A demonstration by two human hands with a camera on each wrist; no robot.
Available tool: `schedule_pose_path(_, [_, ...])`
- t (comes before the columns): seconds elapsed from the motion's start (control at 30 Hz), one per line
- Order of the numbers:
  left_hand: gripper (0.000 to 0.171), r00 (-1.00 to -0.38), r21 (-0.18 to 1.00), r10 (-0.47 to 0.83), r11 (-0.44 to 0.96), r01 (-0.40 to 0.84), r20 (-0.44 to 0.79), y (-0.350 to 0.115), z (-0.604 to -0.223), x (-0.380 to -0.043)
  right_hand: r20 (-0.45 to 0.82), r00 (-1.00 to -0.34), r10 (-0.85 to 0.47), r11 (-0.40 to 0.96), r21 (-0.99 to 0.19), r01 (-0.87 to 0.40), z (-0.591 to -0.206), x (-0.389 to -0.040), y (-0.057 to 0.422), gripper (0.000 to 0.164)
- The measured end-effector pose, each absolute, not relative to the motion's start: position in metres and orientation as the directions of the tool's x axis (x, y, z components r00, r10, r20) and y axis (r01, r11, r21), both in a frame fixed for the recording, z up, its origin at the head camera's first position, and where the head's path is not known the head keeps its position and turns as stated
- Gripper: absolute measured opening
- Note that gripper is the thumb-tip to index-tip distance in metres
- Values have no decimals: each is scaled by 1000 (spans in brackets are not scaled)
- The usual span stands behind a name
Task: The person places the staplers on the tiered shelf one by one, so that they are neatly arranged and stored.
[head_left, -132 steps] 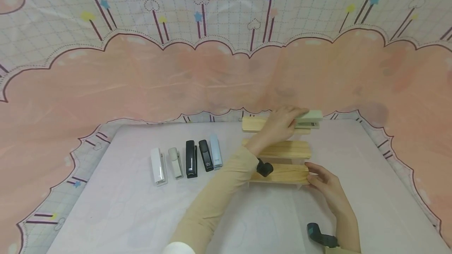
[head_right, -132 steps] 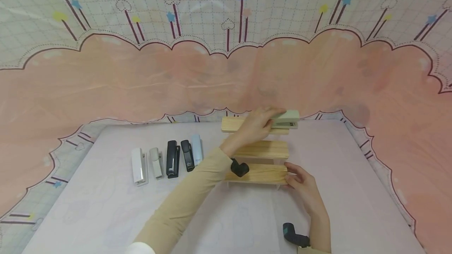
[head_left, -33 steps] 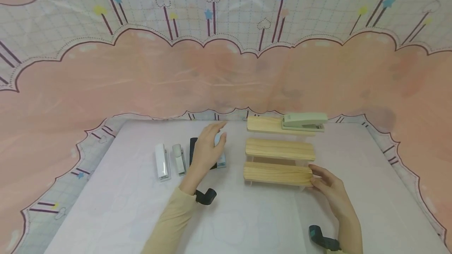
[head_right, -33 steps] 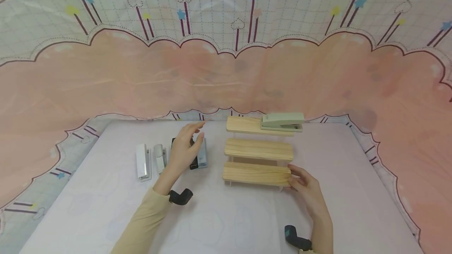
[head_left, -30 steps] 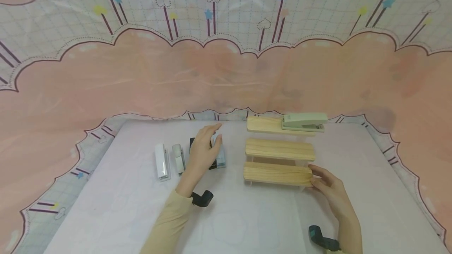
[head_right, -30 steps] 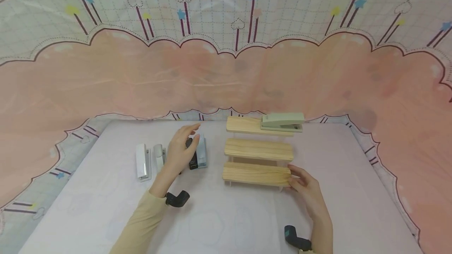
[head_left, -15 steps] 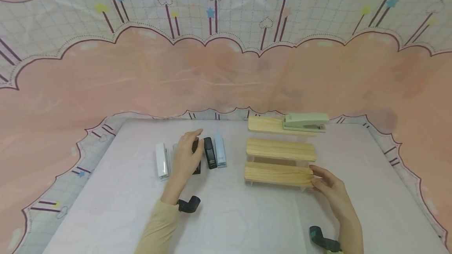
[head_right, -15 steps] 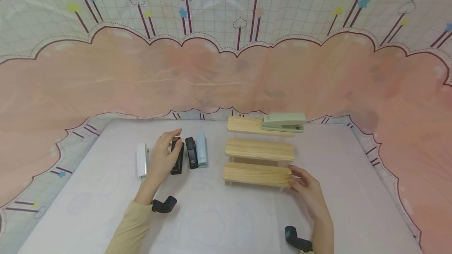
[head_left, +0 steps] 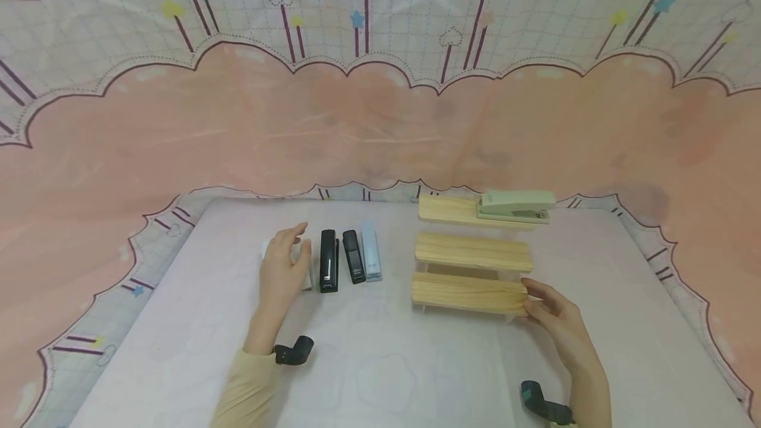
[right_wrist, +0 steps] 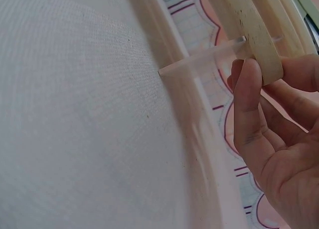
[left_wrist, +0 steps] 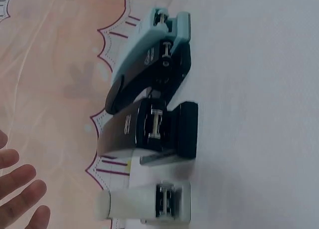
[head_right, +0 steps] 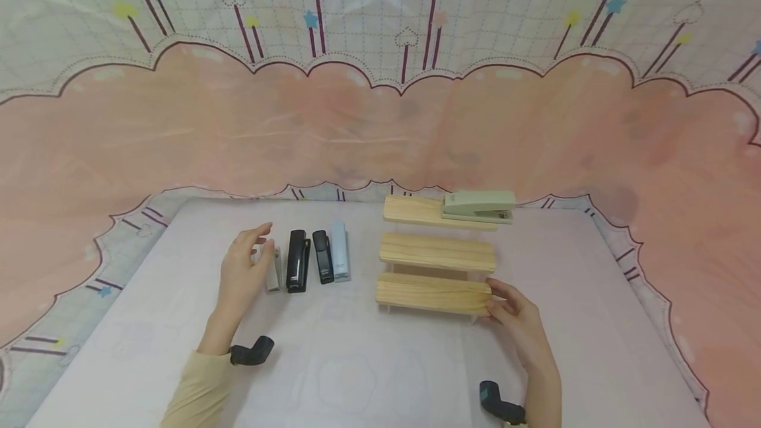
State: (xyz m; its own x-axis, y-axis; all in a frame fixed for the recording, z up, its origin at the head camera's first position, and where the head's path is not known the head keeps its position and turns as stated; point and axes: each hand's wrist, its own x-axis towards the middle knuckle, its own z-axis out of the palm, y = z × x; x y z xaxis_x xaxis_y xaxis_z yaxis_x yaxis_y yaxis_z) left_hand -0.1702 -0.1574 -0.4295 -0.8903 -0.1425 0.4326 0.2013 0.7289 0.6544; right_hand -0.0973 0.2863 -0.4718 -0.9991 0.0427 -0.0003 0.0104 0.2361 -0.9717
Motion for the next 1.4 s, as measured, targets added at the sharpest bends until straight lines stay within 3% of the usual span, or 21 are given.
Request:
schedule_pose_path(0.7, [37,-852,671,-323,740,43,412,-200,-447,-161,-23,-999,44,262,-964,33,-472,-98,287,46])
schedule_pose_path(1.4, [54,-892,708,-387,697,-116,235,-201,-462,-157,-4,-999,32,236,-972,12,-474,-97,288,46])
